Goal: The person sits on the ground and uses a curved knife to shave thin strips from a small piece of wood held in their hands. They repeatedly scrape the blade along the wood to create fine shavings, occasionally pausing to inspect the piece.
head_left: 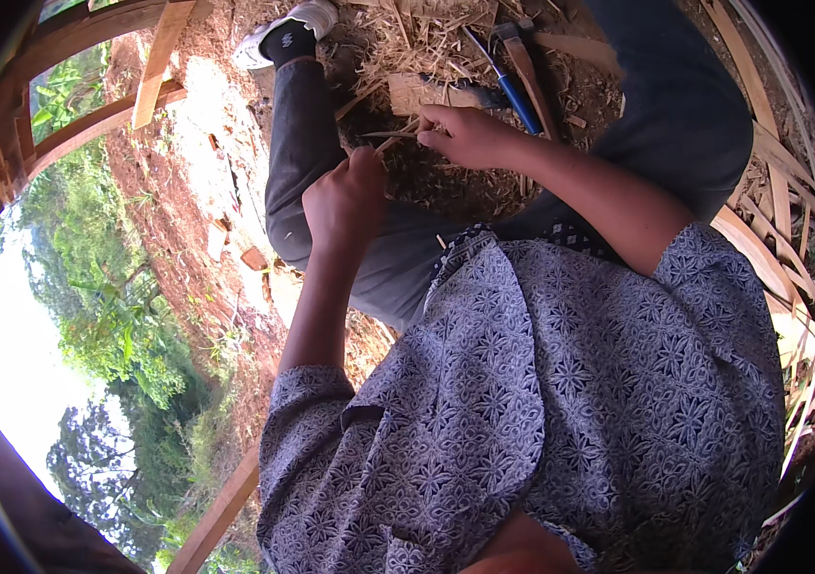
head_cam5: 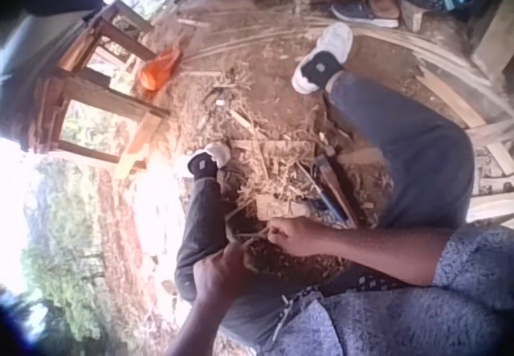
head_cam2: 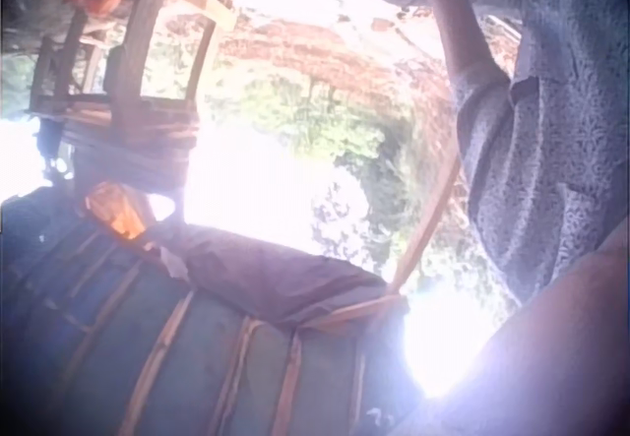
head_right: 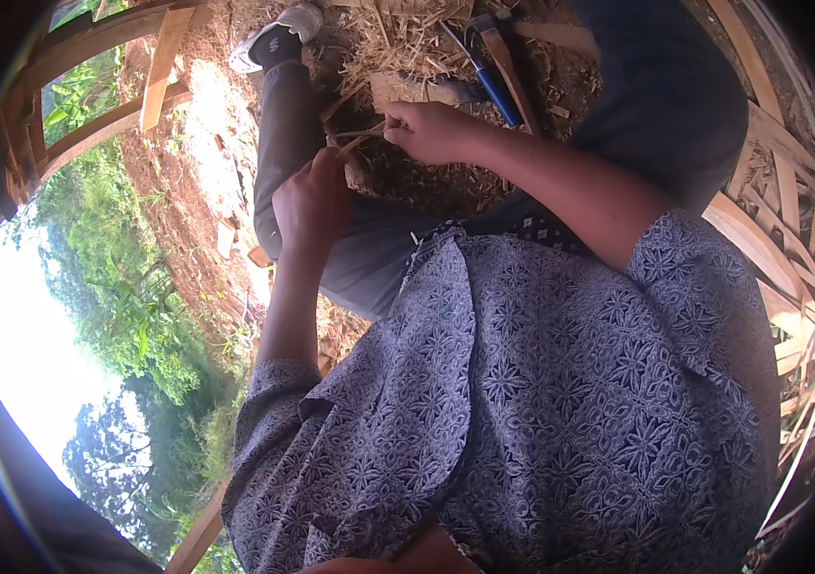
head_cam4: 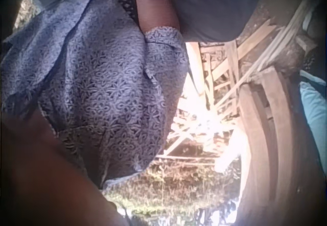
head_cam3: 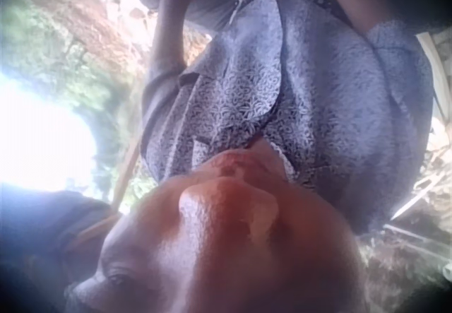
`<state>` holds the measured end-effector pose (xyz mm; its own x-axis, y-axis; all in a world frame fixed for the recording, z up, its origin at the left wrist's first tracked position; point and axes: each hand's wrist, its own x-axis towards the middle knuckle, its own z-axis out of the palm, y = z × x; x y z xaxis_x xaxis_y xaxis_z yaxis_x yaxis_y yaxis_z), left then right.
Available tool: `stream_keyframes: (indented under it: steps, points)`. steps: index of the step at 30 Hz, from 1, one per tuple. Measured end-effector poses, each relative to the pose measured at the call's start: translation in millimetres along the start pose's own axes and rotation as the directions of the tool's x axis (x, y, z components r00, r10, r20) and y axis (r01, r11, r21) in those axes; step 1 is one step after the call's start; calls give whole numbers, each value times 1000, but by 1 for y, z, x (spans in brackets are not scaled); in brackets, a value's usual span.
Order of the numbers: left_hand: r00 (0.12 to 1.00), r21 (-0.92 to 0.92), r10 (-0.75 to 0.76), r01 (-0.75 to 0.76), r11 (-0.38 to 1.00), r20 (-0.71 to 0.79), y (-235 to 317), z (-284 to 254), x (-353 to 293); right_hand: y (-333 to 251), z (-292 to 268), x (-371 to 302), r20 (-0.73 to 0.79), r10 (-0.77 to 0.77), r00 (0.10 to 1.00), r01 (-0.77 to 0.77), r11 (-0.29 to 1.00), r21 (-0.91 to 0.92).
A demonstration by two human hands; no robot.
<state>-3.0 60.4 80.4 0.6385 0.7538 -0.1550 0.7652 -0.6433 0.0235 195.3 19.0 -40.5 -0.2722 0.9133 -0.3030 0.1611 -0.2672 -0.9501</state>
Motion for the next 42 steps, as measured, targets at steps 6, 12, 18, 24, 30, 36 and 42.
stream_keyframes:
  steps: [6, 12, 18, 24, 30, 36, 42]
  points:
    - [1000, -7, 23, -23, 1000, -3, 4, -3, 2, 3, -8, 4, 18, 48, 999, -49, 998, 34]
    - [1000, 20, 23, -23, 1000, -4, 9, 0, 6, 0, 0, -9, -84, -21, 996, 15, 997, -75]
    - [999, 18, 25, -25, 1000, -23, 9, 4, 7, -28, -1, -15, -40, -43, 998, 45, 998, 52]
    - [1000, 24, -2, 2, 1000, 5, 8, 4, 7, 17, 2, 2, -82, -8, 997, 4, 999, -50]
    - [999, -43, -34, 35, 998, 22, 5, 0, 3, 15, -2, 2, -30, 30, 999, -32, 998, -47]
    - [999, -50, -24, 26, 998, 49, 6, -4, 7, 27, -7, 10, -112, -57, 992, 44, 992, -120]
    - [998, -43, 4, -2, 999, 60, 8, -7, 10, 88, -8, 16, -154, 5, 988, -48, 959, -278]
